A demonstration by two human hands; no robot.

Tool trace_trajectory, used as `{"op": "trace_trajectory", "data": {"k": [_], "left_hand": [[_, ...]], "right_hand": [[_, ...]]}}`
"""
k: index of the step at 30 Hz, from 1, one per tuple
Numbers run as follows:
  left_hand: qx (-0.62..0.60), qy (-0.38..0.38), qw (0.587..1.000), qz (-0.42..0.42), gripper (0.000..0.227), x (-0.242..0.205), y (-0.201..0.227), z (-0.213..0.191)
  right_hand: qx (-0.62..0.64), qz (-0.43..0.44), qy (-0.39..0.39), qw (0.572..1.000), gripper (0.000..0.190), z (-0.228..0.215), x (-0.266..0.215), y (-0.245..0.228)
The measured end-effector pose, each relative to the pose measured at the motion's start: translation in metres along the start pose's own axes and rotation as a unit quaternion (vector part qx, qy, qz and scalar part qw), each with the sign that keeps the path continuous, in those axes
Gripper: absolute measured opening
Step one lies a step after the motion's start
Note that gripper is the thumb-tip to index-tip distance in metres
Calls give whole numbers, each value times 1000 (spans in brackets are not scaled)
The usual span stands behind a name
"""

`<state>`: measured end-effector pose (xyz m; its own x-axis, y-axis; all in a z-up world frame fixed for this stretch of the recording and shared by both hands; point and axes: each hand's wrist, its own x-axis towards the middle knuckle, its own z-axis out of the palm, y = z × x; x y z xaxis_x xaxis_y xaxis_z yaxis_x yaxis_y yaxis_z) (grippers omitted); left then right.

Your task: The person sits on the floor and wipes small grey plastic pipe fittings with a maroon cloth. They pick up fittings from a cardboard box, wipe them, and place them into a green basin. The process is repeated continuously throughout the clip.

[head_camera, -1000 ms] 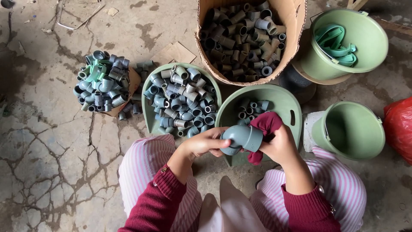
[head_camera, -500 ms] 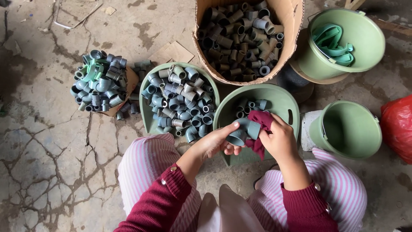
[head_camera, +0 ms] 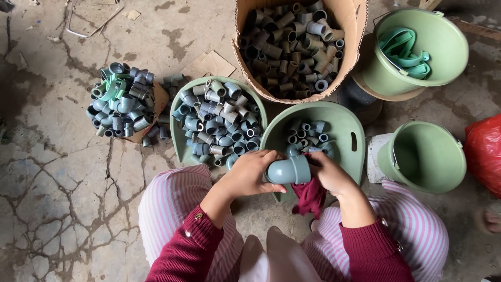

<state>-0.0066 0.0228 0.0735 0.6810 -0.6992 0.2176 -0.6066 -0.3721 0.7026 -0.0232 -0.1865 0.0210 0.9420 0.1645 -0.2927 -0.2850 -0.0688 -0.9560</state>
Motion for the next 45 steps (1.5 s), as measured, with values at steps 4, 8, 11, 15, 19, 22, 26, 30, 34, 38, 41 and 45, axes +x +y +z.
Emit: {"op": "trace_trajectory", "data": {"k": [4, 8, 11, 15, 19, 22, 26, 30, 34, 38, 41, 45], "left_hand": [[134, 16, 991, 15, 65, -8, -19, 10], [215, 69, 974, -3, 57, -9, -12, -4], [213, 105, 971, -34, 60, -10, -10, -6], [90, 151, 962, -210, 58, -13, -16, -15], [-111, 196, 919, -324, 59, -13, -14, -4], [-132, 185, 922, -314, 56, -7, -16, 11], [-156, 148, 938, -270, 55, -11, -30, 31], [-334, 162, 909, -189, 29, -9, -35, 42], [-584, 168, 730, -311, 54, -1, -60, 66], [-628, 145, 714, -274, 46, 14, -52, 67], [-511, 112, 747, -410, 42, 18, -66, 88], [-459, 125, 672, -567, 69, 22, -87, 131]], "right_hand": [[-7, 75, 13, 997, 17, 5, -2, -10], [4, 141, 16, 990, 29, 17, 3, 1], [109, 155, 32, 981, 24, 24, 2, -11], [124, 89, 101, 983, 23, 45, -10, -59], [34, -31, 193, 980, 29, 54, -7, -63], [-177, 13, 145, 973, 42, 52, 7, -35], [-92, -12, 132, 987, 39, 64, -2, -51], [-53, -58, 150, 986, 34, 42, 13, -15], [-160, -59, 129, 977, 26, 26, 17, -51], [-342, -22, 151, 927, 31, -27, 20, -86], [-338, -37, 162, 926, 30, -65, 24, -90], [-318, -50, 244, 915, 24, -89, 33, -70]]}}
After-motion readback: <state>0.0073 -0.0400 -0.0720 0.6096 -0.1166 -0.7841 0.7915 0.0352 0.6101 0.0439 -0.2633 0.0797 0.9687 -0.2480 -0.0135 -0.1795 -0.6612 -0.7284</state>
